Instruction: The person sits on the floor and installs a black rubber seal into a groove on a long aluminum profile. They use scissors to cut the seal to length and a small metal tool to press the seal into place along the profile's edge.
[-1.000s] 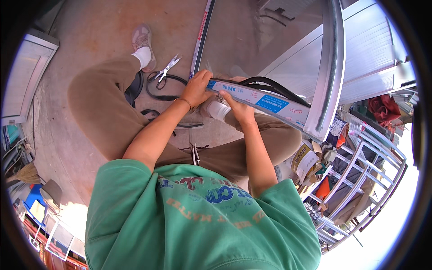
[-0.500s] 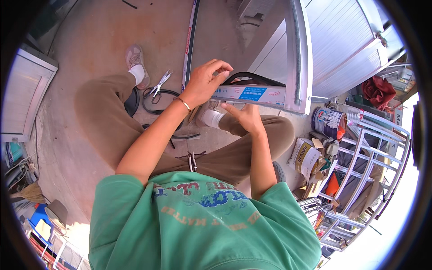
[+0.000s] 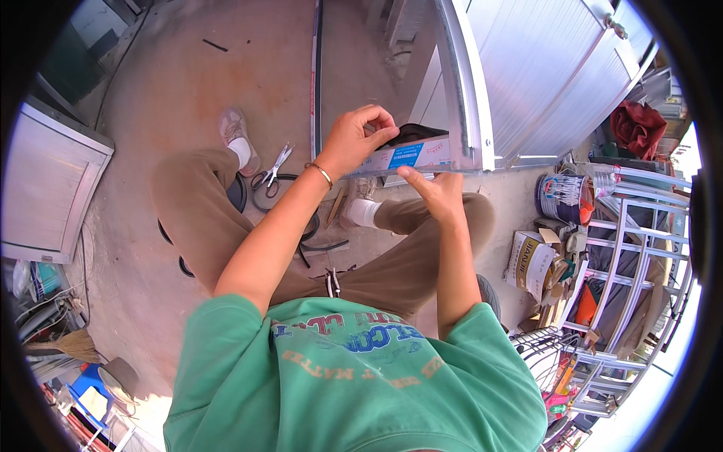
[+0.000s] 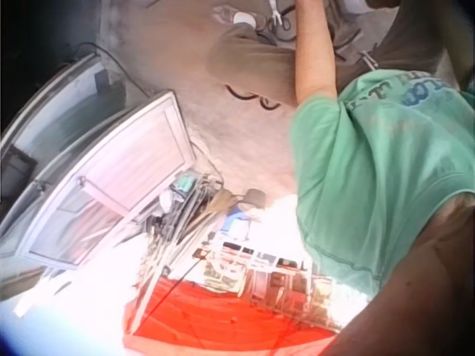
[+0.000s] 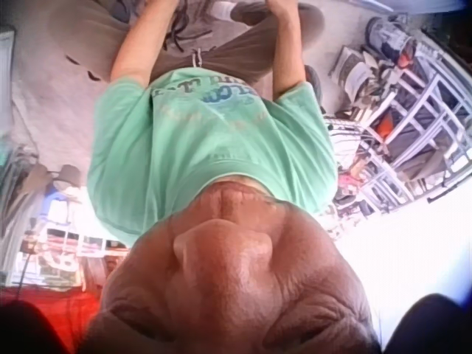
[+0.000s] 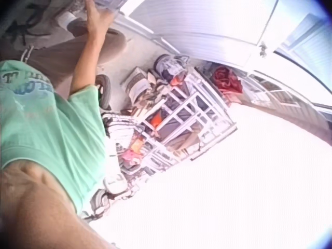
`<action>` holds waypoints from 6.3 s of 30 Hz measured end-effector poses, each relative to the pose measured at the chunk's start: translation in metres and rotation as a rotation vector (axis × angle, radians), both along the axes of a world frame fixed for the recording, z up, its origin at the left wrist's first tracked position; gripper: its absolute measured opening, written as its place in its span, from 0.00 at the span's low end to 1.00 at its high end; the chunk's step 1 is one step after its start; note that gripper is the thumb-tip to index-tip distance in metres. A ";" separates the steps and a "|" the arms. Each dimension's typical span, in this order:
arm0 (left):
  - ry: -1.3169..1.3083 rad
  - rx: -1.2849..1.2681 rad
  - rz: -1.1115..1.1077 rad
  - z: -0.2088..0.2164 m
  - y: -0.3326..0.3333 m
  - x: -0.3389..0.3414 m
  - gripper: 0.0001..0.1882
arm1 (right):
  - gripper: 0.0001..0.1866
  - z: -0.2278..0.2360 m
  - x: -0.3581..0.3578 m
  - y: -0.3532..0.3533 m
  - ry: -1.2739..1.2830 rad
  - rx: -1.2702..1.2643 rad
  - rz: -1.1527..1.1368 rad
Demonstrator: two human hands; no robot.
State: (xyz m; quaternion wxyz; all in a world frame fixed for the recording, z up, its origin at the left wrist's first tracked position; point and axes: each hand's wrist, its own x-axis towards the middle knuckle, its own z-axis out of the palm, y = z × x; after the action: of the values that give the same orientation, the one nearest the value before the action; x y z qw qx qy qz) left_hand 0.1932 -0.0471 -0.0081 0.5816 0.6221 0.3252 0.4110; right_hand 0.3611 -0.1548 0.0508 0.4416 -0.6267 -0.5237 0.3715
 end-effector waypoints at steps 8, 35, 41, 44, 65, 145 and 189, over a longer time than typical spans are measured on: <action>0.128 0.271 0.192 0.011 -0.035 -0.003 0.05 | 0.21 -0.018 -0.005 0.008 0.003 0.058 -0.059; 0.257 0.457 0.070 0.015 -0.049 -0.009 0.24 | 0.24 -0.027 -0.019 0.010 0.026 0.217 -0.144; 0.227 0.144 -0.035 -0.004 -0.019 -0.026 0.12 | 0.21 -0.038 -0.005 0.015 -0.420 0.055 0.173; 0.224 0.119 -0.062 -0.015 -0.013 -0.021 0.10 | 0.16 -0.039 -0.001 0.013 -0.361 0.085 0.236; 0.337 0.518 0.165 -0.026 -0.052 -0.004 0.25 | 0.15 -0.033 -0.001 0.013 -0.275 -0.053 0.264; 0.111 0.507 0.298 0.021 -0.060 0.018 0.29 | 0.30 -0.011 0.007 0.014 0.219 0.352 -0.029; 0.868 -0.127 0.129 -0.176 -0.093 -0.046 0.12 | 0.30 0.101 0.057 0.121 -0.048 0.332 0.021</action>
State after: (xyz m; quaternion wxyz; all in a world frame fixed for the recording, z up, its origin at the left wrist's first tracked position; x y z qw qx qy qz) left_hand 0.1468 -0.1403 -0.1839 0.4012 0.6785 0.6022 0.1265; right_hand 0.4183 -0.0337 0.1522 0.5227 -0.5481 -0.5948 0.2694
